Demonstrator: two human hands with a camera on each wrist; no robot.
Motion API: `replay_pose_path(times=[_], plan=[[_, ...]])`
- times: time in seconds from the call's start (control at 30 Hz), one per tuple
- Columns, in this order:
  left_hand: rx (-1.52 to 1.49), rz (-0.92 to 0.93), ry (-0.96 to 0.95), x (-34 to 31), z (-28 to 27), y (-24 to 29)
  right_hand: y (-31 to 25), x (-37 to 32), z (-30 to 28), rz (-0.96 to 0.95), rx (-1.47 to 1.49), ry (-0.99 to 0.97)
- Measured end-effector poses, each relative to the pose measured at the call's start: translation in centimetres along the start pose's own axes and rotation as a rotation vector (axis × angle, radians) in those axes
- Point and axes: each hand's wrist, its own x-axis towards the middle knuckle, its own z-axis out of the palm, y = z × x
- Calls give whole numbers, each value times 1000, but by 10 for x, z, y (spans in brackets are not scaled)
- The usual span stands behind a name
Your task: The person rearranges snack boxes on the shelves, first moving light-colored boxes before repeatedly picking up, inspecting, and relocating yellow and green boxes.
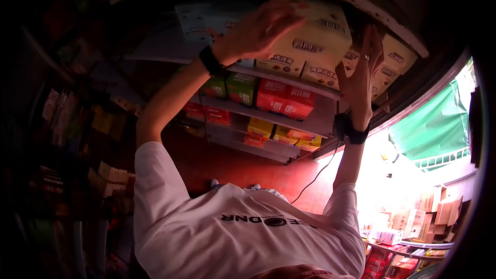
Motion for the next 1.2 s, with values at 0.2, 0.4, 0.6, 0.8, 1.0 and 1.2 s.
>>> replay_pose_path(times=[0.2, 0.4, 0.6, 0.8, 1.0, 1.2], plan=[[-220, -203, 33, -48, -115, 58, -70, -15, 5, -147, 653, -109], [-589, -755, 439, -117, -178, 77, -172, -43, 138, -204, 363, 23], [-787, -1378, 361, -244, -183, 0, -275, 7, 256, 12, 679, -145], [-939, -1370, 386, -282, -150, -81, -302, 33, 305, 188, 713, -156], [-923, -1398, 250, -289, -71, -81, -288, 16, 307, 264, 331, -21], [-894, -1375, 371, -278, -41, -73, -259, -33, 282, -68, 2, 376]])
